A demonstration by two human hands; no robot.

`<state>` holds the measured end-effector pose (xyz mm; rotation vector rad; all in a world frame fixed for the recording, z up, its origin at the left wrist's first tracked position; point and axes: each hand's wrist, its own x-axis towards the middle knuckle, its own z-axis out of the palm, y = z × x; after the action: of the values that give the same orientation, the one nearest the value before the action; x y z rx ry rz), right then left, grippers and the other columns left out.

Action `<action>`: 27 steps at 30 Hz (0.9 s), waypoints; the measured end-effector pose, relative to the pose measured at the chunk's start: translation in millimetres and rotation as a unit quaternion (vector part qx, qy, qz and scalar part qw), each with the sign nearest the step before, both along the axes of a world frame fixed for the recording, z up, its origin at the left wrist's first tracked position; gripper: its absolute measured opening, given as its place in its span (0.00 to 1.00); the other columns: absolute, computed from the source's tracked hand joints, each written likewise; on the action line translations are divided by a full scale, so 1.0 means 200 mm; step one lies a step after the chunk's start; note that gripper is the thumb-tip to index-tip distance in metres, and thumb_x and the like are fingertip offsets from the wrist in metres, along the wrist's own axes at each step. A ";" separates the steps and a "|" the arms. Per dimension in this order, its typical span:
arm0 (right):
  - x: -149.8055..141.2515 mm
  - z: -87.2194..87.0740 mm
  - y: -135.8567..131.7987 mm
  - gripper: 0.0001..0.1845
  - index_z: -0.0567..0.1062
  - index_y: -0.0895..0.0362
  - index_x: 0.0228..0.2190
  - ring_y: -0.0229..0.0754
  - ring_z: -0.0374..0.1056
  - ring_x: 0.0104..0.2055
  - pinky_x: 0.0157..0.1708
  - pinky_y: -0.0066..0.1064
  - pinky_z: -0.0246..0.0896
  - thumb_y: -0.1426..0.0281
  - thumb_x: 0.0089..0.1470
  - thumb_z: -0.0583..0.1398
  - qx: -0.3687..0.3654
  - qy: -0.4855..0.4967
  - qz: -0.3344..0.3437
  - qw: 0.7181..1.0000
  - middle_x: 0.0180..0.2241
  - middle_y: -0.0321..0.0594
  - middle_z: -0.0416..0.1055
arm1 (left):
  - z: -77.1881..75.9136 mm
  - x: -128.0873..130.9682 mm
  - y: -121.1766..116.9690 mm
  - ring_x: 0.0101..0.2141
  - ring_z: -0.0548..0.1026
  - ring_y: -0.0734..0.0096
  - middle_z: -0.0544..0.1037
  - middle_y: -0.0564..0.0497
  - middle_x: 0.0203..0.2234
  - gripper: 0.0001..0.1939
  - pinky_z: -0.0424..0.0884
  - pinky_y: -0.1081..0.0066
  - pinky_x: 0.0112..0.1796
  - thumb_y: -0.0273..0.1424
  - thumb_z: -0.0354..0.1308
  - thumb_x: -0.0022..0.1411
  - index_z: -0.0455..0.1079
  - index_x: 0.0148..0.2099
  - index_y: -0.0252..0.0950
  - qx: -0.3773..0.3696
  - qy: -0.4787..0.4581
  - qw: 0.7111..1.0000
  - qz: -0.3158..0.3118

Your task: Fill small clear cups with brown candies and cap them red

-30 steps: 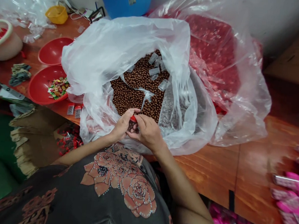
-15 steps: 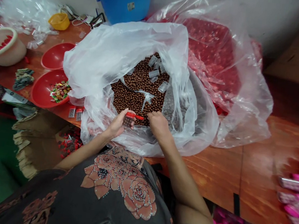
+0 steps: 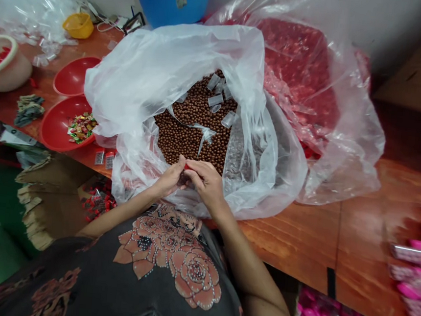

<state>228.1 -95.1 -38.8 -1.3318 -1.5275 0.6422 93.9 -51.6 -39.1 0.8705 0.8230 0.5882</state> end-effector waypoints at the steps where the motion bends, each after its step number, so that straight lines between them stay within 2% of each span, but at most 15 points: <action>1: 0.01 0.00 -0.01 0.16 0.78 0.49 0.45 0.44 0.71 0.53 0.54 0.45 0.65 0.58 0.61 0.57 0.006 -0.010 0.019 1.000 0.49 0.40 0.76 | 0.01 0.00 0.01 0.17 0.64 0.78 0.67 0.54 0.17 0.37 0.57 0.77 0.16 0.63 0.47 0.58 0.71 0.36 0.31 -0.007 -0.002 1.000 0.006; 2: 0.01 -0.01 -0.02 0.19 0.75 0.49 0.49 0.44 0.68 0.55 0.56 0.46 0.64 0.57 0.60 0.58 0.006 -0.011 0.024 1.000 0.52 0.41 0.73 | 0.03 0.00 0.02 0.17 0.64 0.78 0.68 0.53 0.18 0.36 0.58 0.77 0.16 0.63 0.47 0.58 0.71 0.37 0.31 -0.015 -0.008 1.000 0.013; 4: 0.02 -0.03 -0.05 0.25 0.72 0.51 0.53 0.45 0.69 0.54 0.53 0.44 0.67 0.55 0.57 0.60 -0.014 0.027 -0.035 0.999 0.54 0.45 0.71 | 0.07 -0.01 0.04 0.19 0.67 0.78 0.71 0.52 0.21 0.35 0.60 0.77 0.17 0.61 0.47 0.60 0.71 0.41 0.32 -0.032 -0.029 0.999 0.024; 6: 0.03 -0.06 -0.07 0.22 0.74 0.54 0.47 0.41 0.73 0.41 0.39 0.36 0.71 0.55 0.54 0.62 -0.062 0.102 -0.124 0.985 0.43 0.44 0.76 | 0.10 -0.02 0.06 0.20 0.68 0.77 0.74 0.51 0.24 0.34 0.60 0.78 0.17 0.60 0.46 0.62 0.70 0.46 0.33 -0.046 -0.051 0.997 0.031; 8: 0.03 -0.07 -0.09 0.17 0.76 0.56 0.38 0.36 0.69 0.27 0.27 0.29 0.67 0.56 0.53 0.63 -0.114 0.163 -0.162 0.967 0.30 0.38 0.75 | 0.13 -0.02 0.07 0.20 0.68 0.78 0.74 0.51 0.25 0.33 0.60 0.78 0.17 0.59 0.45 0.63 0.68 0.49 0.34 -0.052 -0.062 0.996 0.036; 9: 0.03 -0.07 -0.09 0.16 0.77 0.56 0.36 0.35 0.67 0.25 0.24 0.28 0.65 0.56 0.54 0.62 -0.130 0.177 -0.162 0.962 0.27 0.37 0.74 | 0.13 -0.02 0.07 0.20 0.68 0.78 0.74 0.51 0.25 0.33 0.60 0.78 0.17 0.59 0.45 0.63 0.68 0.49 0.34 -0.051 -0.063 0.996 0.036; 11: 0.03 -0.06 -0.09 0.16 0.77 0.56 0.38 0.37 0.69 0.28 0.27 0.30 0.67 0.57 0.56 0.60 -0.118 0.168 -0.162 0.965 0.30 0.38 0.76 | 0.12 -0.02 0.06 0.20 0.69 0.77 0.74 0.51 0.25 0.33 0.60 0.79 0.17 0.59 0.46 0.62 0.68 0.49 0.34 -0.045 -0.059 0.997 0.027; 13: 0.02 -0.03 -0.08 0.17 0.76 0.54 0.45 0.41 0.72 0.37 0.37 0.36 0.70 0.58 0.59 0.58 -0.065 0.097 -0.145 0.982 0.40 0.42 0.77 | 0.10 -0.01 0.04 0.20 0.69 0.77 0.74 0.51 0.24 0.33 0.62 0.78 0.17 0.59 0.47 0.62 0.69 0.48 0.34 -0.038 -0.050 0.998 0.015; 15: 0.03 0.00 -0.07 0.22 0.71 0.52 0.53 0.45 0.71 0.47 0.47 0.43 0.68 0.58 0.59 0.58 -0.013 -0.029 -0.076 0.997 0.48 0.44 0.74 | 0.08 0.00 0.02 0.20 0.69 0.77 0.73 0.51 0.24 0.34 0.63 0.78 0.19 0.60 0.46 0.61 0.70 0.46 0.34 -0.035 -0.043 0.998 0.015; 18: 0.03 0.03 -0.07 0.37 0.61 0.53 0.61 0.51 0.66 0.54 0.52 0.47 0.64 0.53 0.55 0.61 0.036 -0.206 0.020 0.978 0.55 0.49 0.69 | 0.07 0.01 0.01 0.19 0.67 0.77 0.71 0.52 0.21 0.38 0.63 0.77 0.19 0.64 0.41 0.59 0.71 0.41 0.34 -0.060 -0.037 0.997 0.020; 20: 0.04 0.04 -0.07 0.41 0.57 0.56 0.62 0.53 0.64 0.55 0.52 0.47 0.62 0.51 0.54 0.61 0.063 -0.276 0.032 0.959 0.56 0.52 0.67 | 0.08 0.01 0.01 0.18 0.66 0.77 0.68 0.53 0.19 0.38 0.61 0.77 0.18 0.65 0.41 0.58 0.70 0.34 0.34 -0.093 -0.032 0.995 0.005; 23: 0.05 0.05 -0.06 0.40 0.58 0.59 0.61 0.53 0.64 0.54 0.51 0.45 0.61 0.50 0.55 0.59 0.114 -0.331 0.022 0.936 0.54 0.54 0.67 | 0.11 0.01 0.02 0.17 0.64 0.79 0.66 0.54 0.17 0.33 0.60 0.77 0.19 0.62 0.48 0.58 0.64 0.27 0.34 -0.136 -0.026 0.990 -0.008; 27: 0.05 0.04 -0.03 0.38 0.60 0.62 0.59 0.50 0.66 0.51 0.48 0.41 0.62 0.50 0.56 0.58 0.194 -0.357 0.026 0.913 0.48 0.53 0.70 | 0.13 0.01 0.00 0.16 0.62 0.80 0.65 0.56 0.16 0.25 0.60 0.78 0.19 0.54 0.53 0.59 0.63 0.29 0.35 -0.152 -0.062 0.987 0.001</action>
<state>238.3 -101.0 -29.9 -1.2703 -2.1360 -0.1663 96.4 -50.6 -13.5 0.5502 0.7757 0.4969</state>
